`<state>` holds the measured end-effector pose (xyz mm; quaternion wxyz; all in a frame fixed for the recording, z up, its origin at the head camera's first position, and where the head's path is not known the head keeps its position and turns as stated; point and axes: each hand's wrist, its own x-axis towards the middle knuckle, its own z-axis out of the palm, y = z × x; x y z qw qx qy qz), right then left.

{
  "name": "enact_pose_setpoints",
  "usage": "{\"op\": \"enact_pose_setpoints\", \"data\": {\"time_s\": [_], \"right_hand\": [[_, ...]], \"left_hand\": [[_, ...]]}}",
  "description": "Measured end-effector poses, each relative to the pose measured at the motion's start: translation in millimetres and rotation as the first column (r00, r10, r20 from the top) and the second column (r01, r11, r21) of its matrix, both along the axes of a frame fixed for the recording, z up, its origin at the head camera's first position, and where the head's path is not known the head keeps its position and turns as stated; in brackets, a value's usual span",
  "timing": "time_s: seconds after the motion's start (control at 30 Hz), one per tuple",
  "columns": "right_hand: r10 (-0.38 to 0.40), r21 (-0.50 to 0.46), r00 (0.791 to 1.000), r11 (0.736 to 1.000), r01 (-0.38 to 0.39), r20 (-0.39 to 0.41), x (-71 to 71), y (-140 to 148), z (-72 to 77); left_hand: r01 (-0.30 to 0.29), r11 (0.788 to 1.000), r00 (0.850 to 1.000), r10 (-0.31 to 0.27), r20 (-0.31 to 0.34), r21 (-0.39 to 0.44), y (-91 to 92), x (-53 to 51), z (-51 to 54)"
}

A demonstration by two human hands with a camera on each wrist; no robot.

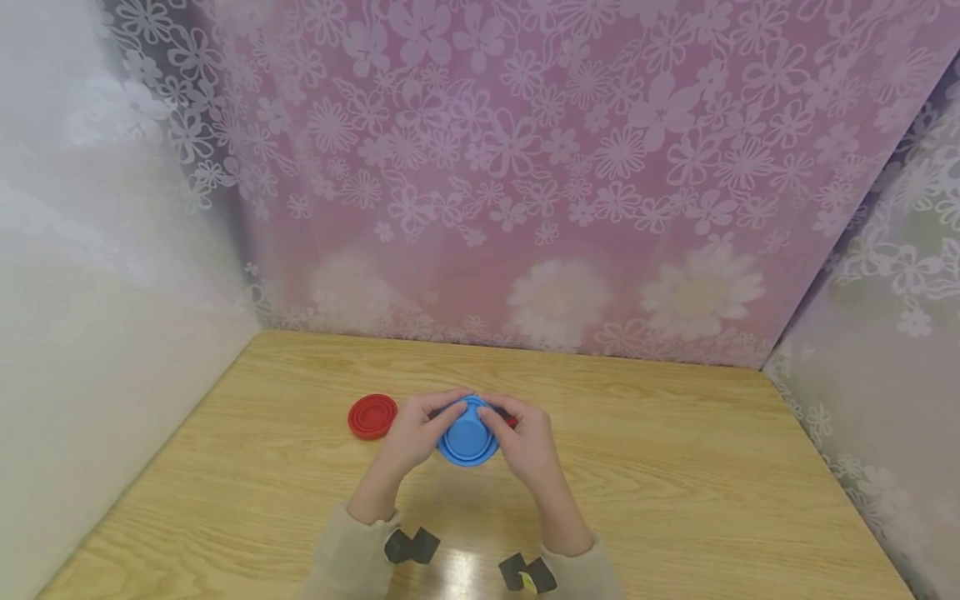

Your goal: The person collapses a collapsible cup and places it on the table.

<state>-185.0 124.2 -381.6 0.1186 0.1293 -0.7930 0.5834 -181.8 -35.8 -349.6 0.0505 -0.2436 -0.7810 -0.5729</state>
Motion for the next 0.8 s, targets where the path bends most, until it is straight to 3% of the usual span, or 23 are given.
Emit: {"op": "enact_pose_setpoints", "data": {"time_s": [0.37,0.6,0.8], "right_hand": [[0.017,-0.06,0.996,0.998,-0.012,0.082,-0.5,1,0.9],[-0.034,-0.067,0.999,0.997,0.037,0.033,-0.5,0,1.1],[-0.1,-0.14,0.995,0.985,0.102,0.022,0.3,3,4.5]], "left_hand": [[-0.02,1.0,1.0,0.02,0.002,-0.009,2.0,-2.3,-4.2],[0.009,0.999,0.998,-0.012,0.06,0.047,1.9,-20.3,-31.7],[0.002,0.994,0.993,-0.015,0.121,0.105,-3.9,-22.8,-33.8]]}}
